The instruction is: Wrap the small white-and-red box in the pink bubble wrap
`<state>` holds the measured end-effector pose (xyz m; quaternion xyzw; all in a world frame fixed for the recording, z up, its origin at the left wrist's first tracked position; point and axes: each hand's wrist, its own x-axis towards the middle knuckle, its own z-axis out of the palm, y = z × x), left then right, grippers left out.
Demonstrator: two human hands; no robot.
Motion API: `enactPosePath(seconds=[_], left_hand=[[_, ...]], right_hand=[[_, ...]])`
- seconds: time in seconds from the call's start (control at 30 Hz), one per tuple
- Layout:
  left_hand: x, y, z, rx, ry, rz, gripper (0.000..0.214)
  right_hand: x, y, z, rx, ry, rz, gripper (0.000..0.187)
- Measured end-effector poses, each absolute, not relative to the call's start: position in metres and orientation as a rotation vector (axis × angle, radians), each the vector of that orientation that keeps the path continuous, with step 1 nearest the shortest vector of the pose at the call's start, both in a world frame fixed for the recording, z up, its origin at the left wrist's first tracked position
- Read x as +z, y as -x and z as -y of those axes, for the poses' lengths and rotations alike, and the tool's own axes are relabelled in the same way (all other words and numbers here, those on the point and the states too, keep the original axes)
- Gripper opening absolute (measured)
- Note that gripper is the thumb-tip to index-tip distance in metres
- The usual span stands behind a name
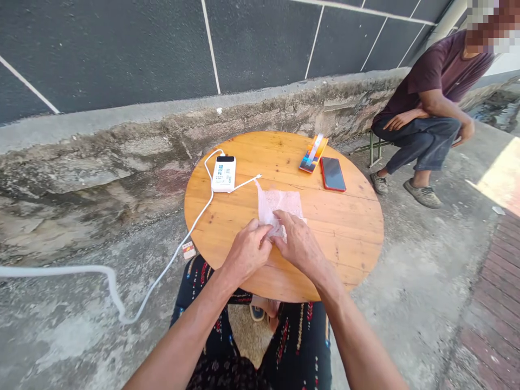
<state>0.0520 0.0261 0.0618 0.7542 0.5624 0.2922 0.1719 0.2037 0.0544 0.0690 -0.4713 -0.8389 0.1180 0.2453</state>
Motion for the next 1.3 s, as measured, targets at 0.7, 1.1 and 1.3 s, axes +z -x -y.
enactPosePath(seconds=[0.7,1.1,1.3], left_hand=[[0.060,-0.041,-0.040,0.774,-2.638,-1.348,0.019],[0.057,-0.032,-0.041,0.832,-2.607,-1.236,0.031],[0.061,-0.033,-0.046,0.816,-2.638,-1.178,0.027]], right_hand=[[0.038,-0.258,-0.028,1.230,1.631,1.209,0.044],[0.022,-0.235,-0.057,0.983,1.662,1.258,0.035],[0.022,-0.233,-0.060,0.950,1.678,1.234,0.048]])
